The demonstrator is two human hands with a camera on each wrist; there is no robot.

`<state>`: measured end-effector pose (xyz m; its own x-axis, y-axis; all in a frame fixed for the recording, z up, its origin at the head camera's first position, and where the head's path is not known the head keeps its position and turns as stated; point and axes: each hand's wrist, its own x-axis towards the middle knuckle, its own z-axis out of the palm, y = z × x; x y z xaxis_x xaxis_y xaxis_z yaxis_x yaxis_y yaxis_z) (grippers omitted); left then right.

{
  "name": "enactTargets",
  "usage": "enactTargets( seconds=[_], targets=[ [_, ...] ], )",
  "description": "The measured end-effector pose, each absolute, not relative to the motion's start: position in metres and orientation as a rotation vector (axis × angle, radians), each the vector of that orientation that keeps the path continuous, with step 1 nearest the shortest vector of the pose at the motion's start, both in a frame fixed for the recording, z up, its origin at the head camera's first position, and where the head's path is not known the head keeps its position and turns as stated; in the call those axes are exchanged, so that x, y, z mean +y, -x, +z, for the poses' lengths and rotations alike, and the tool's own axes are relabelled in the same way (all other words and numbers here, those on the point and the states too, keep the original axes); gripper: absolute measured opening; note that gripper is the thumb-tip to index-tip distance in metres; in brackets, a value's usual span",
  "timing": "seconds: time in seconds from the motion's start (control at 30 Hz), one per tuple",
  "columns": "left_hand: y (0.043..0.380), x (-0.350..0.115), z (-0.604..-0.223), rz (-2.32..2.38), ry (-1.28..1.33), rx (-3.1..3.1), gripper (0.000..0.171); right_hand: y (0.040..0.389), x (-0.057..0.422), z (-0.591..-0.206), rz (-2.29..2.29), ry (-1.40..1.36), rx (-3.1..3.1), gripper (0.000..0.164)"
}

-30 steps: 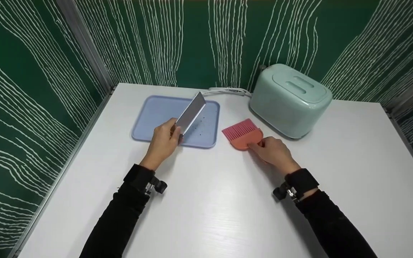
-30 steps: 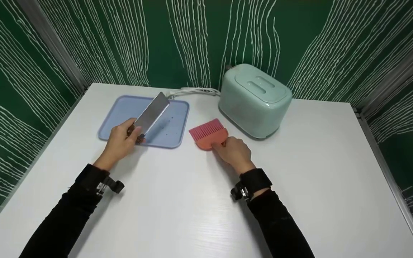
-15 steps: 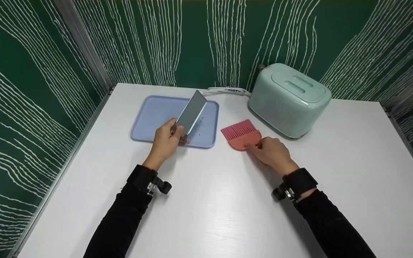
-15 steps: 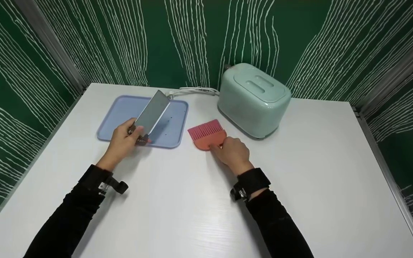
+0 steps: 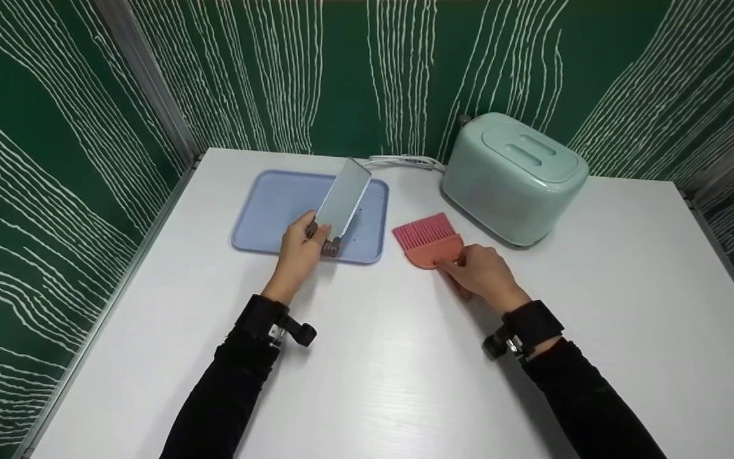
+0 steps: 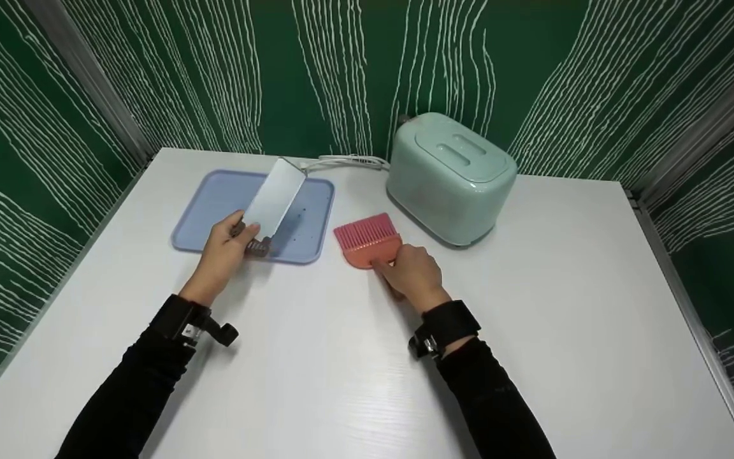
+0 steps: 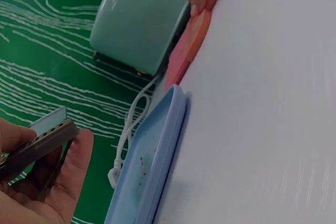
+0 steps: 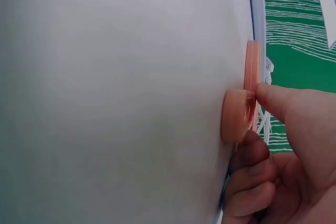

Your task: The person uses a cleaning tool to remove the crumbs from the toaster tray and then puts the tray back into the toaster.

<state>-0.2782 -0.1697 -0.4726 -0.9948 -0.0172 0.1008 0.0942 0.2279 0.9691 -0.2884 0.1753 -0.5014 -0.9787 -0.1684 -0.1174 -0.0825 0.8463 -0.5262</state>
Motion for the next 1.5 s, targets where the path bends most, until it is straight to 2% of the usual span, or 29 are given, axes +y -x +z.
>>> enactTargets(
  seconds=[0.13,0.37,0.77,1.07,1.33,1.5],
  targets=[
    [0.278,-0.164,-0.474,-1.997,0.056,-2.327,0.025,0.288,0.175,-0.502,-0.832,0.207,2.887,0.051],
    [0.279,-0.149,-0.476,-2.088,-0.011,-2.237,0.011,0.287,0.171,-0.498,-0.979,0.178,2.825,0.048],
    [0.275,-0.114,-0.479,-2.242,-0.080,-2.091,0.030,0.286,0.157,-0.491,-1.125,0.158,2.796,0.046],
    [0.272,-0.075,-0.480,-2.391,-0.087,-1.996,0.028,0.283,0.141,-0.481,-1.200,0.167,2.737,0.051],
    [0.269,-0.034,-0.479,-2.455,-0.074,-1.882,0.011,0.282,0.132,-0.476,-1.430,0.152,2.638,0.052],
    [0.263,-0.018,-0.480,-2.533,-0.104,-1.777,0.020,0.280,0.126,-0.475,-1.544,0.165,2.577,0.049]
  ],
)
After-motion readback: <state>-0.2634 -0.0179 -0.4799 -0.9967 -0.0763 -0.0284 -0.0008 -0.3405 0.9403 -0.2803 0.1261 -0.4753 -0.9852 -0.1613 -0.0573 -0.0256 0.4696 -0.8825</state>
